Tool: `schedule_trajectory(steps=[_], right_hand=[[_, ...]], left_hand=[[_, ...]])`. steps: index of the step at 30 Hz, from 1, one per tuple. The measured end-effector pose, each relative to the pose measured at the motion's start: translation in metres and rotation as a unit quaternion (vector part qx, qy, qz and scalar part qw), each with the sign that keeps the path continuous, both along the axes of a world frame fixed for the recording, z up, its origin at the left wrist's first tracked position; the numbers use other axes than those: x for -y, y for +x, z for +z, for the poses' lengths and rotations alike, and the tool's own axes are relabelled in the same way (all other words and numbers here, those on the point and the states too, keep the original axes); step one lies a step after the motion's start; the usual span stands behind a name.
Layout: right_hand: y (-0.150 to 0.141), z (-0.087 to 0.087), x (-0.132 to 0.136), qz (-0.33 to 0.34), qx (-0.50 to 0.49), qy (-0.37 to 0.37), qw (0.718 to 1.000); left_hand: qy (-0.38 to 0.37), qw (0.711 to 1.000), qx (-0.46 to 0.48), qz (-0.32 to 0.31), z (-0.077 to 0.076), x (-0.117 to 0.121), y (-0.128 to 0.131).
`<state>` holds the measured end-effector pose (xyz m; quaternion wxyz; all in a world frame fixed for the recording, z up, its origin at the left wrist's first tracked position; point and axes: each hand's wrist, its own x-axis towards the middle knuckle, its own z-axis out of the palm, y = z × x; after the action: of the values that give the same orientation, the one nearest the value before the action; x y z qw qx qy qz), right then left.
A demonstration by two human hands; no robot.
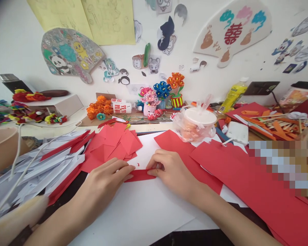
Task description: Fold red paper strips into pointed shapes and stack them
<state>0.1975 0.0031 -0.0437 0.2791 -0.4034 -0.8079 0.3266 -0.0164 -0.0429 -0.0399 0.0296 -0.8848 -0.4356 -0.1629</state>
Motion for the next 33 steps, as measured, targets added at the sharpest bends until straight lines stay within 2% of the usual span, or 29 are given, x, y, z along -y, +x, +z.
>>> schedule_trajectory(steps=[4, 10, 19, 26, 33], right_hand=[[0.002, -0.003, -0.003, 0.017, -0.002, 0.008, 1.0], [0.006, -0.003, -0.002, 0.104, 0.046, 0.166, 0.98], [0.007, -0.01, 0.0, 0.139, 0.087, 0.348, 0.923], [0.005, -0.011, -0.001, 0.113, 0.139, 0.411, 0.894], [0.006, -0.01, 0.0, 0.115, 0.139, 0.389, 0.903]], left_hand=[[0.013, 1.0, -0.006, -0.005, 0.001, 0.001, -0.001], [0.075, 0.994, -0.071, -0.032, 0.007, 0.002, 0.004], [0.149, 0.979, -0.124, -0.057, 0.007, 0.006, 0.01], [0.182, 0.97, -0.151, -0.053, 0.005, 0.007, 0.01], [0.185, 0.959, -0.202, -0.071, 0.002, 0.008, 0.009]])
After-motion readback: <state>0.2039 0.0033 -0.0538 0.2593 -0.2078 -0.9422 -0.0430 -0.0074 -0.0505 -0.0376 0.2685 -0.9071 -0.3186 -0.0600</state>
